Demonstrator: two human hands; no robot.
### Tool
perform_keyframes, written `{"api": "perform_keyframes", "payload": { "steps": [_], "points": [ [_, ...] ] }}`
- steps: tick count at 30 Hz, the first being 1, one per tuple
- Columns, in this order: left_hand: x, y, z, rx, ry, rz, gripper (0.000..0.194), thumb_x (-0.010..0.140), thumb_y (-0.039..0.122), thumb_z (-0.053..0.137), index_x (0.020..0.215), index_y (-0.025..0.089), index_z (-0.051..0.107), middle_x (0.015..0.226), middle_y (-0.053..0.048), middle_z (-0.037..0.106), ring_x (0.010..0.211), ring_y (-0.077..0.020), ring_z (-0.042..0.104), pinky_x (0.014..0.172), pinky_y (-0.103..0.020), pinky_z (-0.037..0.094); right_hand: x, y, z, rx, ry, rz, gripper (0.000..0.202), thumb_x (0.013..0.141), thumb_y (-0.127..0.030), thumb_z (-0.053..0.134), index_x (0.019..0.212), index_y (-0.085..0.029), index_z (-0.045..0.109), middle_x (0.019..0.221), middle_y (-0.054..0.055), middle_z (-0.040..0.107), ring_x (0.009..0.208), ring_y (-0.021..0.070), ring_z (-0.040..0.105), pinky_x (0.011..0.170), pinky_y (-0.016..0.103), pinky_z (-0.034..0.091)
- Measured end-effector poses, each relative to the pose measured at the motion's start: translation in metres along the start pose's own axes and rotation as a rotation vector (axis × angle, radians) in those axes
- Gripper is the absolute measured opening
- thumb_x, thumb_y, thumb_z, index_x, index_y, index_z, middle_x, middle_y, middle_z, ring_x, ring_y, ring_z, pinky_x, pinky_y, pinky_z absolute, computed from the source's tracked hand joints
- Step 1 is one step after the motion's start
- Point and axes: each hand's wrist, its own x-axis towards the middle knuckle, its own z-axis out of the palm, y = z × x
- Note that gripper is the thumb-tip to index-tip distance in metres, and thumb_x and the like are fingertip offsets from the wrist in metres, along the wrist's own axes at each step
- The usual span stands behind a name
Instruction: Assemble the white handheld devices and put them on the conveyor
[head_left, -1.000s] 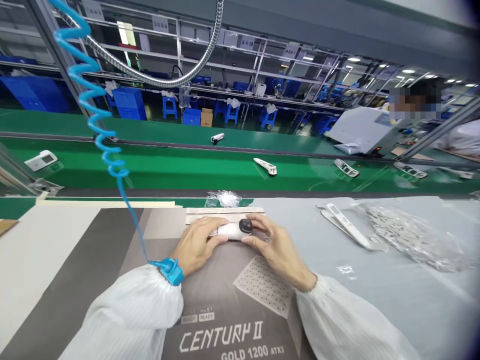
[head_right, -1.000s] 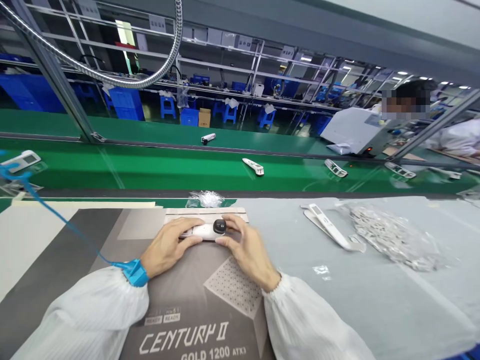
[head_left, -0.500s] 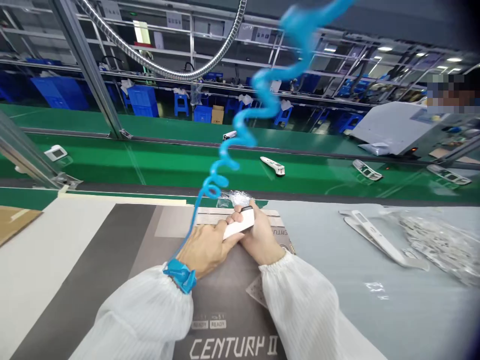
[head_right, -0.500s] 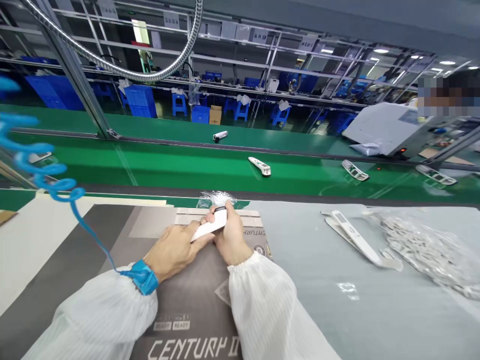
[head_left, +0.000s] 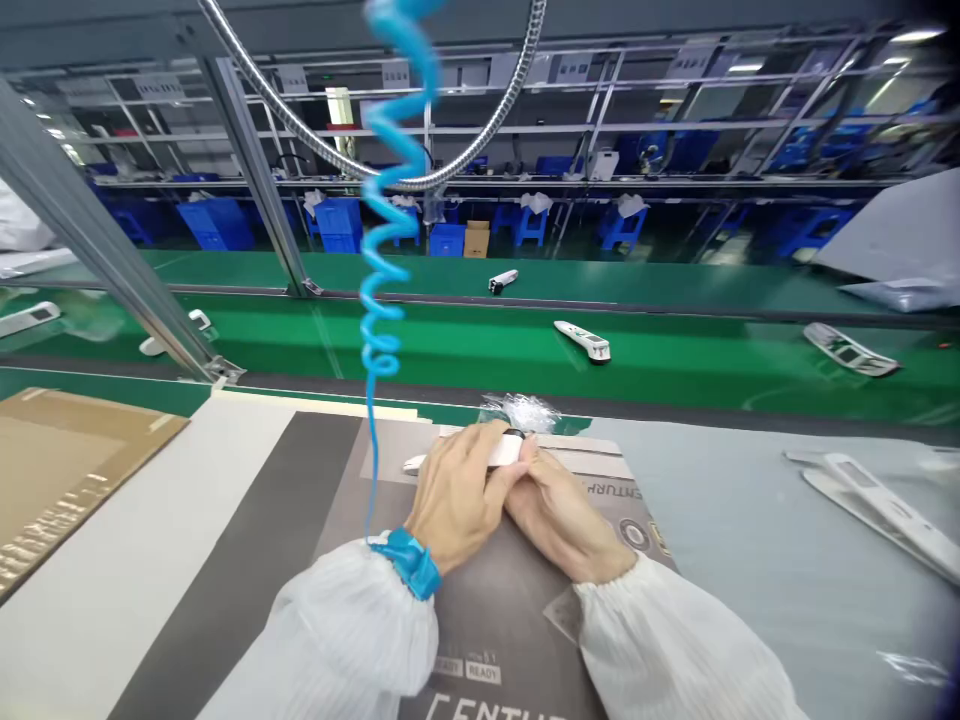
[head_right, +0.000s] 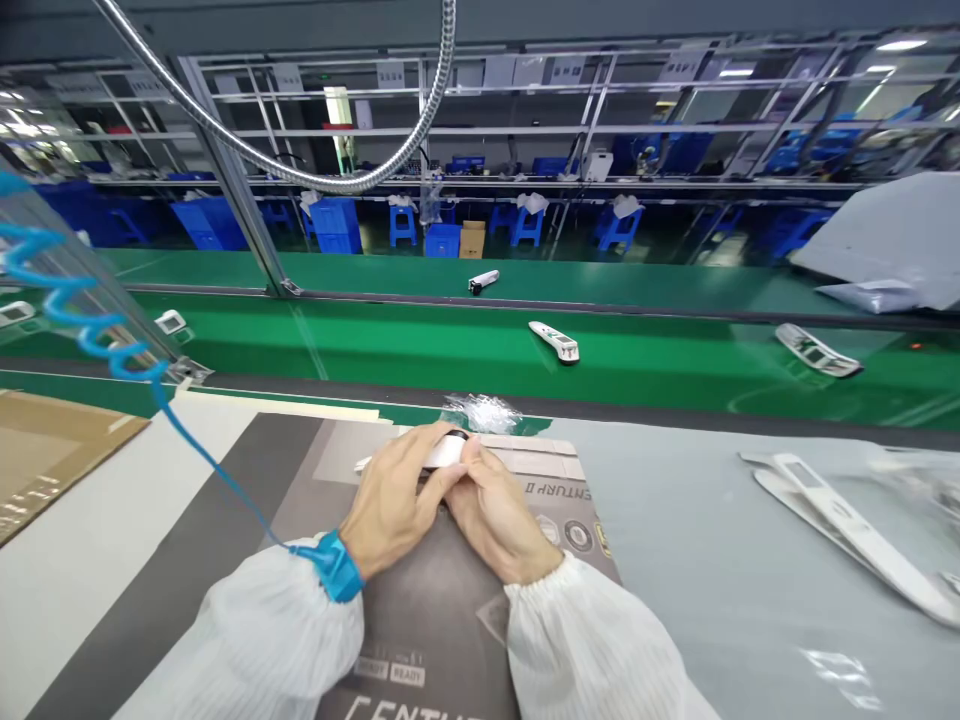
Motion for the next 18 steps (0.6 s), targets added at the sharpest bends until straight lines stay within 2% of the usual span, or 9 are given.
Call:
{"api": "perform_keyframes", "payload": {
  "steps": [2, 4, 5, 7, 8, 11, 13, 15, 18],
  "points": [
    [0.006, -0.01, -0.015, 0.038, -0.143, -0.128, 0.041, 0.093, 0.048, 0.053, 0.127, 0.027, 0.057, 0.116, -0.005, 0.07, 0.105, -0.0265, 0.065, 0.088, -0.039, 0.048, 0.004, -0.001, -0.003, -0.061, 0.025, -0.026, 0.031, 0.086, -0.047, 0.067, 0.1, -0.02, 0.069, 0.112, 0.008, 0.07, 0.117, 0.0243, 0.06, 0.108, 0.043, 0.045],
    [0.016, -0.026, -0.034, 0.067, -0.272, -0.281, 0.043, 0.084, 0.057, 0.061, 0.113, 0.026, 0.065, 0.1, -0.005, 0.074, 0.092, -0.0268, 0.069, 0.077, -0.035, 0.05, 0.009, -0.002, -0.007, -0.129, 0.095, -0.061, 0.036, 0.086, -0.05, 0.066, 0.105, -0.02, 0.068, 0.116, 0.01, 0.07, 0.114, 0.0238, 0.063, 0.108, 0.043, 0.046],
    [0.023, -0.036, -0.043, 0.078, -0.298, -0.355, 0.043, 0.08, 0.06, 0.064, 0.105, 0.025, 0.068, 0.091, -0.004, 0.074, 0.085, -0.0256, 0.069, 0.072, -0.033, 0.05, 0.012, -0.001, -0.01, -0.152, 0.135, -0.07, 0.034, 0.085, -0.048, 0.068, 0.105, -0.02, 0.068, 0.118, 0.01, 0.07, 0.111, 0.023, 0.064, 0.107, 0.042, 0.047],
    [0.043, -0.057, -0.06, 0.118, -0.249, -0.473, 0.041, 0.08, 0.058, 0.065, 0.101, 0.022, 0.068, 0.081, -0.004, 0.074, 0.074, -0.0219, 0.069, 0.064, -0.029, 0.049, 0.017, -0.001, -0.015, -0.171, 0.188, -0.066, 0.032, 0.083, -0.045, 0.072, 0.104, -0.022, 0.068, 0.12, 0.009, 0.069, 0.103, 0.0212, 0.067, 0.103, 0.04, 0.051],
    [0.055, -0.067, -0.067, 0.171, -0.176, -0.515, 0.038, 0.084, 0.052, 0.063, 0.105, 0.022, 0.067, 0.081, -0.004, 0.074, 0.072, -0.0203, 0.069, 0.064, -0.027, 0.049, 0.019, 0.0, -0.016, -0.172, 0.197, -0.062, 0.031, 0.082, -0.044, 0.073, 0.104, -0.022, 0.068, 0.12, 0.009, 0.069, 0.1, 0.0203, 0.068, 0.1, 0.039, 0.054],
    [0.093, -0.095, -0.078, 0.302, -0.024, -0.58, 0.036, 0.091, 0.029, 0.054, 0.126, 0.021, 0.057, 0.103, -0.008, 0.073, 0.089, -0.0208, 0.07, 0.074, -0.028, 0.049, 0.019, 0.003, -0.019, -0.168, 0.208, -0.068, 0.03, 0.079, -0.04, 0.077, 0.102, -0.022, 0.07, 0.118, 0.009, 0.07, 0.092, 0.0179, 0.068, 0.092, 0.034, 0.057],
    [0.112, -0.11, -0.078, 0.369, 0.022, -0.624, 0.04, 0.089, 0.018, 0.053, 0.129, 0.018, 0.055, 0.115, -0.013, 0.07, 0.102, -0.0252, 0.067, 0.082, -0.032, 0.049, 0.019, 0.002, -0.022, -0.179, 0.218, -0.095, 0.031, 0.077, -0.039, 0.078, 0.101, -0.022, 0.07, 0.116, 0.009, 0.071, 0.089, 0.0174, 0.068, 0.085, 0.034, 0.058],
    [0.122, -0.121, -0.075, 0.425, 0.041, -0.676, 0.039, 0.084, 0.011, 0.054, 0.123, 0.013, 0.06, 0.115, -0.02, 0.068, 0.108, -0.0322, 0.065, 0.086, -0.038, 0.048, 0.022, -0.002, -0.028, -0.254, 0.243, -0.152, 0.034, 0.076, -0.042, 0.078, 0.101, -0.021, 0.069, 0.114, 0.009, 0.072, 0.084, 0.0172, 0.067, 0.075, 0.032, 0.057],
    [0.116, -0.128, -0.07, 0.482, 0.053, -0.702, 0.035, 0.081, 0.009, 0.055, 0.114, 0.007, 0.064, 0.111, -0.026, 0.067, 0.109, -0.0401, 0.062, 0.088, -0.046, 0.047, 0.039, -0.026, -0.049, -0.55, 0.337, -0.29, 0.039, 0.078, -0.049, 0.072, 0.104, -0.021, 0.067, 0.109, 0.009, 0.073, 0.075, 0.0159, 0.065, 0.066, 0.03, 0.053]
  ]
}}
